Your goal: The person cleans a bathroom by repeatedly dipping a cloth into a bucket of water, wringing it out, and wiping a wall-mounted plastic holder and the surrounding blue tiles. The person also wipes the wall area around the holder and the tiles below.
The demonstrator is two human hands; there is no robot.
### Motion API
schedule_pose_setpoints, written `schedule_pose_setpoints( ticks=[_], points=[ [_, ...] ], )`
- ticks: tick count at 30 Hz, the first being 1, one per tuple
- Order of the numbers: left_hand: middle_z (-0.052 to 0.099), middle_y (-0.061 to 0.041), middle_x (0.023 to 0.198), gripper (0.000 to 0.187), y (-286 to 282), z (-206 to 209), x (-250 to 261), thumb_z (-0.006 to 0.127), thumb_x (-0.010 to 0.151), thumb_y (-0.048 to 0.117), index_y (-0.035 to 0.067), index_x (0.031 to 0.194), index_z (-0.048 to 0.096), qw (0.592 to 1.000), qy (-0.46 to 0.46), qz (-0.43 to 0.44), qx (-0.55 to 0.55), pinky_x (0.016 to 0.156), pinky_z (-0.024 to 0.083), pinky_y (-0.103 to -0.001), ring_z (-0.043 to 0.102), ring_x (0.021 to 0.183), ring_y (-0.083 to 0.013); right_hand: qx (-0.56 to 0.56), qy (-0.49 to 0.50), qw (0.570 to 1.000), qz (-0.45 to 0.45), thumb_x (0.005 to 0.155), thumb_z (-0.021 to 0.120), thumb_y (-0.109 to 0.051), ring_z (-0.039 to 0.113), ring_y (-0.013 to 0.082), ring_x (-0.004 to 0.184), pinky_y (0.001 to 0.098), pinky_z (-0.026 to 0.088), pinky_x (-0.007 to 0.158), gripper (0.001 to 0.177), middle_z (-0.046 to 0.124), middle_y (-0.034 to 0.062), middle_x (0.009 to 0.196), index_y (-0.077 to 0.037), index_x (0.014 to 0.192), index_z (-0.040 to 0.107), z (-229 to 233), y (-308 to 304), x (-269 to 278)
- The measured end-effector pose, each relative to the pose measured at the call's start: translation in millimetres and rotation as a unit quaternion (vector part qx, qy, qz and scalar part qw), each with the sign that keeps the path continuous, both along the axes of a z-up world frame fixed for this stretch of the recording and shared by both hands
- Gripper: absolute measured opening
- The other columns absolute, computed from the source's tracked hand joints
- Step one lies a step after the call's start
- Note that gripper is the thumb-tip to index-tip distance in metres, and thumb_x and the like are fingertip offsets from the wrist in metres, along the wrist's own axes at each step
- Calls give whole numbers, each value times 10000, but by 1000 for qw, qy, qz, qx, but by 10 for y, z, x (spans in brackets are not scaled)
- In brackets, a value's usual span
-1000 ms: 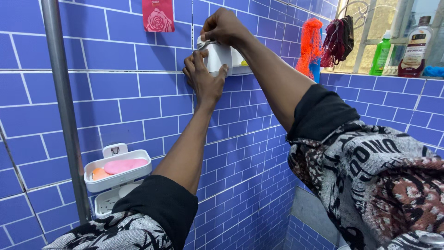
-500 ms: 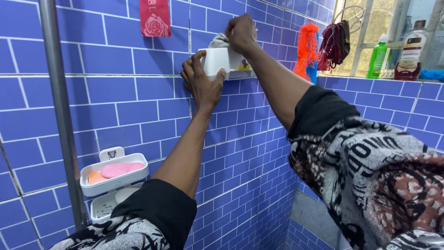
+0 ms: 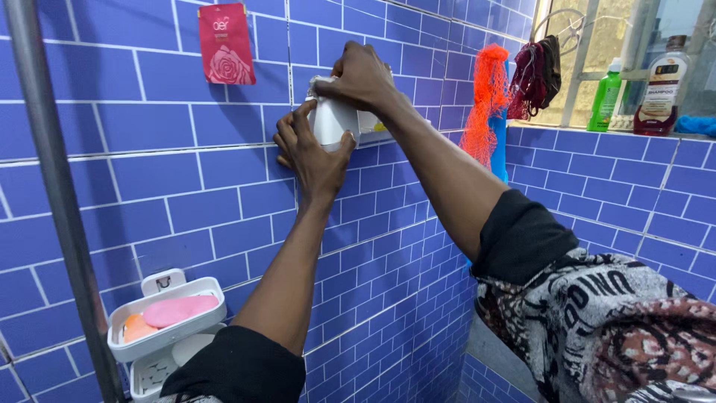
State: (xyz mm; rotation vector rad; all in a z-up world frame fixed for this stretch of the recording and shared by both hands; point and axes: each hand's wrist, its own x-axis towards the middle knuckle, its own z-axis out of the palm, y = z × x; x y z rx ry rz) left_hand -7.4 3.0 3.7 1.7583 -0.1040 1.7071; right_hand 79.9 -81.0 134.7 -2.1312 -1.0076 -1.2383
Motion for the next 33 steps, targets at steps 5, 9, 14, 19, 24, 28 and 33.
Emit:
schedule_pose_setpoints(
  ticks=[5, 9, 14, 19, 24, 28, 33],
  points=[
    [402, -93, 1203, 780, 89, 47, 13, 822, 600, 313, 204, 1274, 446, 998, 7, 39, 48, 890, 309, -539, 369, 1180, -299, 46, 121, 991, 34, 737, 642, -315, 557, 191, 575, 351, 459, 549, 279, 655, 107, 687, -64, 821, 729, -34, -192, 345],
    [415, -74, 1243, 826, 153, 60, 42, 830, 601, 340, 234, 1330, 455, 993, 1, 68, 99, 898, 301, -537, 359, 1164, -316, 128, 205, 970, 34, 781, 567, -253, 572, 135, 545, 316, 462, 522, 282, 634, 85, 624, -20, 770, 725, -93, -530, 528],
    [411, -72, 1272, 842, 177, 49, 112, 822, 618, 338, 234, 1360, 438, 994, -14, 45, 99, 929, 315, -514, 358, 1173, -318, 113, 113, 985, 71, 782, 536, -243, 572, 160, 598, 335, 491, 506, 255, 614, 77, 760, -57, 823, 706, -219, -398, 460],
    [397, -91, 1249, 839, 167, 36, 168, 802, 621, 333, 215, 1364, 430, 994, -12, 51, 98, 917, 327, -496, 353, 1170, -318, 110, 33, 981, 154, 832, 539, -255, 598, 187, 700, 370, 478, 609, 266, 643, 97, 832, -43, 854, 698, -364, -489, 487],
    [397, -84, 1243, 829, 163, 38, 184, 795, 635, 335, 208, 1364, 423, 992, -21, 66, 109, 936, 325, -489, 354, 1166, -302, 209, 147, 966, 48, 856, 519, -233, 527, 210, 685, 405, 444, 656, 252, 595, 153, 731, -14, 808, 635, -404, -737, 635],
    [395, -81, 1246, 830, 186, 23, 205, 796, 639, 333, 198, 1364, 414, 990, -29, 73, 121, 960, 318, -488, 356, 1184, -297, 202, -50, 976, 62, 858, 589, -256, 578, 236, 737, 408, 449, 696, 279, 585, 123, 826, 2, 757, 619, -472, -679, 555],
    [389, -83, 1242, 833, 193, 27, 227, 792, 642, 325, 192, 1369, 408, 990, -31, 67, 120, 970, 324, -470, 354, 1182, -285, 148, 1, 989, -29, 908, 611, -379, 536, 286, 778, 454, 402, 706, 432, 509, 153, 818, 20, 741, 619, -350, -672, 487]
  ],
)
